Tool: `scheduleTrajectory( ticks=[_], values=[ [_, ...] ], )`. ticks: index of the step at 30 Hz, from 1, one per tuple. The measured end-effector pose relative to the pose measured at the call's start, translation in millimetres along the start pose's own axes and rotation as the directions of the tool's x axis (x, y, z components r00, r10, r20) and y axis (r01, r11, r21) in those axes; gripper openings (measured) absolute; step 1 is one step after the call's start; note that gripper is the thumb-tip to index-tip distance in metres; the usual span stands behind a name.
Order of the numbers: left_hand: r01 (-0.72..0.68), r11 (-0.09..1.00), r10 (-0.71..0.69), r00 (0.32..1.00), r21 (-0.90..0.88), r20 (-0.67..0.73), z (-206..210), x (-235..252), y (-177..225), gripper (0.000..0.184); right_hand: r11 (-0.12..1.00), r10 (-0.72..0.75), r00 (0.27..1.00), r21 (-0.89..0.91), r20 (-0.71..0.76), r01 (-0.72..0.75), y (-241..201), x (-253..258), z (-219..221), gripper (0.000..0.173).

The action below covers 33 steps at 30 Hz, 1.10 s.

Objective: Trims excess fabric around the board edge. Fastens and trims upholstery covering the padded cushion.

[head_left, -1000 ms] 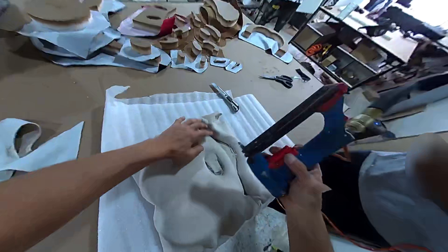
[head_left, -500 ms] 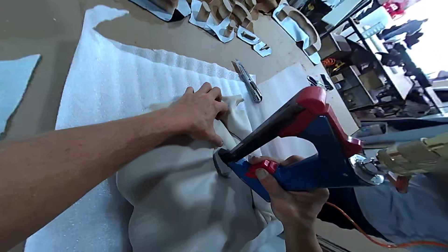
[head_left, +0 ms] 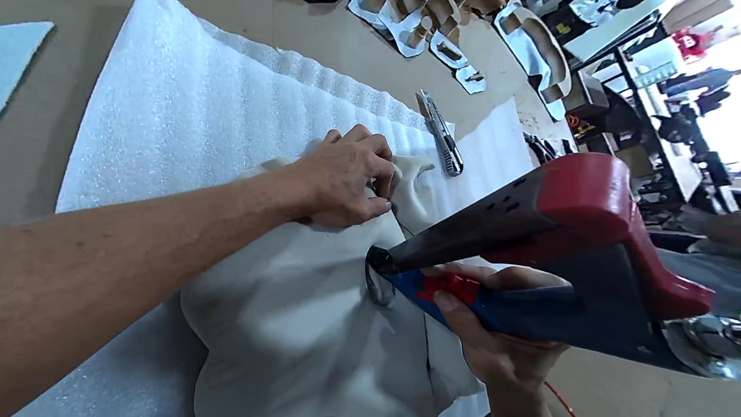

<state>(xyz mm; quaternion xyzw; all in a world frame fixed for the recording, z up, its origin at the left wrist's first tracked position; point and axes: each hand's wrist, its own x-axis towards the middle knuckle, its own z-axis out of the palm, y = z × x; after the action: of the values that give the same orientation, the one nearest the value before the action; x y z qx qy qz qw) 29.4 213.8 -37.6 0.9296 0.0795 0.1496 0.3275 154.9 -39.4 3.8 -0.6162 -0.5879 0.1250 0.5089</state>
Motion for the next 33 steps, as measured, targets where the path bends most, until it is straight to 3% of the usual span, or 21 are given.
scheduleTrajectory(
  ticks=[15,19,21,24,27,30,32,33],
  values=[
    [0.021,1.0,-0.021,1.0,-0.023,-0.007,0,0,2,0.02,0.996,0.033,0.998,0.08,0.058,-0.038,1,4,-4,0.033],
    [0.046,0.998,-0.049,0.997,-0.045,-0.064,-11,6,2,0.03,0.994,0.108,0.987,0.028,-0.116,-0.106,-18,-10,-16,0.034],
    [0.253,0.966,-0.248,0.966,0.058,-0.079,-26,9,17,0.049,0.989,0.139,0.951,-0.009,-0.278,-0.147,-33,-24,-22,0.036],
    [0.536,0.818,-0.556,0.829,0.211,0.051,-39,17,53,0.07,0.981,0.186,0.87,0.038,-0.456,-0.19,-60,-55,-26,0.038],
    [0.624,0.747,-0.66,0.736,0.229,0.15,-34,32,69,0.081,0.963,0.266,0.81,0.189,-0.523,-0.195,-74,-89,-15,0.027],
    [0.699,0.688,-0.724,0.644,0.195,0.245,-30,50,64,0.087,0.902,0.397,0.686,0.398,-0.609,-0.169,-65,-113,7,0.024],
    [0.702,0.707,-0.68,0.638,0.089,0.361,-39,58,63,0.074,0.859,0.464,0.599,0.495,-0.652,-0.127,-56,-116,12,0.026],
    [0.686,0.728,-0.621,0.667,-0.014,0.411,-44,57,64,0.064,0.844,0.489,0.557,0.526,-0.671,-0.107,-53,-117,11,0.026]
  ],
)
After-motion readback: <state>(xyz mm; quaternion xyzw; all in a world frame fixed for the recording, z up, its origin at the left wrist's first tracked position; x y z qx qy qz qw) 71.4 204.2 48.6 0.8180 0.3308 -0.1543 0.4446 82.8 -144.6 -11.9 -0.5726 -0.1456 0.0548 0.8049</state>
